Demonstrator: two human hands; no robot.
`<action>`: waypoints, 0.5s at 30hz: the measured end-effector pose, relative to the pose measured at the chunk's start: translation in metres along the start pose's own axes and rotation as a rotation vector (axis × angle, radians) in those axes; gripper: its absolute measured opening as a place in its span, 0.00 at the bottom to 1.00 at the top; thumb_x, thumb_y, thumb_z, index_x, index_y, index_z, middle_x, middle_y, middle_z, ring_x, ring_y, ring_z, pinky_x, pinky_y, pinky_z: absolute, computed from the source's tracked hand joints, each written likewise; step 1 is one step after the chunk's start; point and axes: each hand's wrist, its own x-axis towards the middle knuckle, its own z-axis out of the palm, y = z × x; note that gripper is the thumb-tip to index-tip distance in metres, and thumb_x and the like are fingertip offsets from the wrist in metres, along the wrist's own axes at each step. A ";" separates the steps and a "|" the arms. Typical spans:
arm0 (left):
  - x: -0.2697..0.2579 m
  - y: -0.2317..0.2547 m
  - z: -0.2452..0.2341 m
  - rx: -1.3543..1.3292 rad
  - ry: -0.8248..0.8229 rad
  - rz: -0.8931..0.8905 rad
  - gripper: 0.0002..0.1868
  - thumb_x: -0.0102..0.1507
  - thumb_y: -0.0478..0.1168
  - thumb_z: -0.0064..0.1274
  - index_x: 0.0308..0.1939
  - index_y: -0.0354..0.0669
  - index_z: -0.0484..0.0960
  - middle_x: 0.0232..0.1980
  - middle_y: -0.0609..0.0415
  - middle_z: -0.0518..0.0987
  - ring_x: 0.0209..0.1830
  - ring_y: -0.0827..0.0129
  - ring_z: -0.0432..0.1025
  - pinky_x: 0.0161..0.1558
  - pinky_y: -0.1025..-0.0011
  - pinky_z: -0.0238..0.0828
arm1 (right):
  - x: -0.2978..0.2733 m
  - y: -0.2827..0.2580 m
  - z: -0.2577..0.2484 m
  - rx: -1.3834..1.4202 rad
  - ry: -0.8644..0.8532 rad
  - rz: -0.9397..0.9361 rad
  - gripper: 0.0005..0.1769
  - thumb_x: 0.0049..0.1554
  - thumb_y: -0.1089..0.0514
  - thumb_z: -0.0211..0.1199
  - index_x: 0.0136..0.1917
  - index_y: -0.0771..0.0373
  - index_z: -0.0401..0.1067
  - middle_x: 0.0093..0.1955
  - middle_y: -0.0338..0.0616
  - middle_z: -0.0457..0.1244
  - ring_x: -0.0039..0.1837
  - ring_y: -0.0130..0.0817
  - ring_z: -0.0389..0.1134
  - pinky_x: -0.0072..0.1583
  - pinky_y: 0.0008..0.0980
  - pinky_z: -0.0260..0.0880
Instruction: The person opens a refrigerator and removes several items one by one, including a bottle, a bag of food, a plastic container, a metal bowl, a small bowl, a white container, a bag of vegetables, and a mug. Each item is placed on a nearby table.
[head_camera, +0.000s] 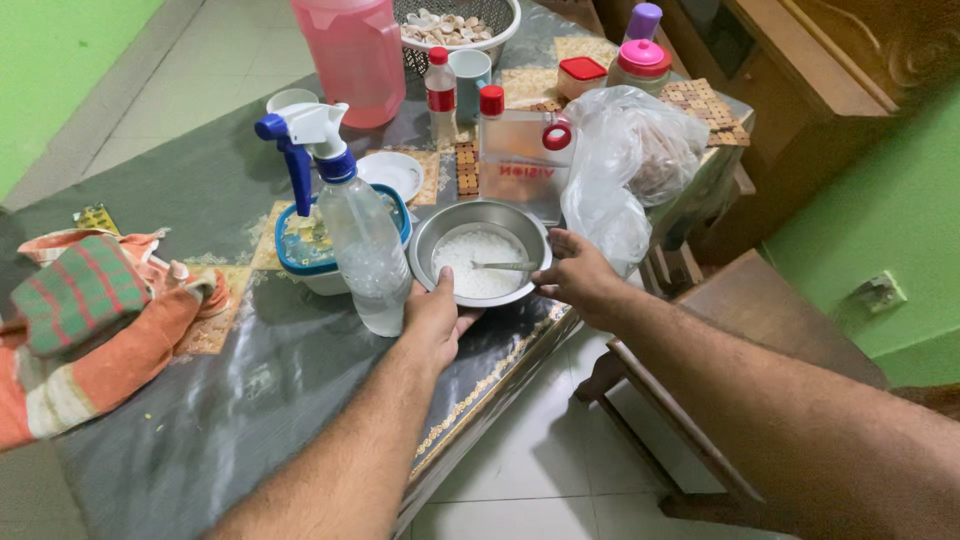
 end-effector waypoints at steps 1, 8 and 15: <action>0.000 -0.001 0.001 0.003 0.034 -0.034 0.22 0.70 0.45 0.44 0.68 0.48 0.67 0.66 0.45 0.76 0.63 0.54 0.75 0.60 0.47 0.78 | 0.001 0.001 0.001 -0.023 0.006 -0.001 0.46 0.52 0.78 0.59 0.80 0.61 0.49 0.78 0.46 0.54 0.70 0.42 0.64 0.62 0.41 0.74; 0.003 -0.015 -0.005 -0.102 -0.066 -0.217 0.28 0.70 0.50 0.47 0.69 0.37 0.66 0.69 0.43 0.73 0.67 0.49 0.71 0.67 0.46 0.69 | 0.001 0.018 0.002 0.043 0.075 -0.009 0.44 0.53 0.75 0.59 0.79 0.63 0.49 0.75 0.50 0.58 0.67 0.42 0.67 0.62 0.41 0.76; -0.007 -0.011 -0.004 -0.164 -0.139 -0.482 0.47 0.67 0.59 0.49 0.78 0.30 0.49 0.77 0.21 0.53 0.76 0.37 0.58 0.73 0.47 0.60 | -0.019 0.017 0.004 0.169 0.175 0.031 0.46 0.55 0.70 0.62 0.81 0.63 0.44 0.72 0.51 0.59 0.67 0.48 0.67 0.64 0.43 0.75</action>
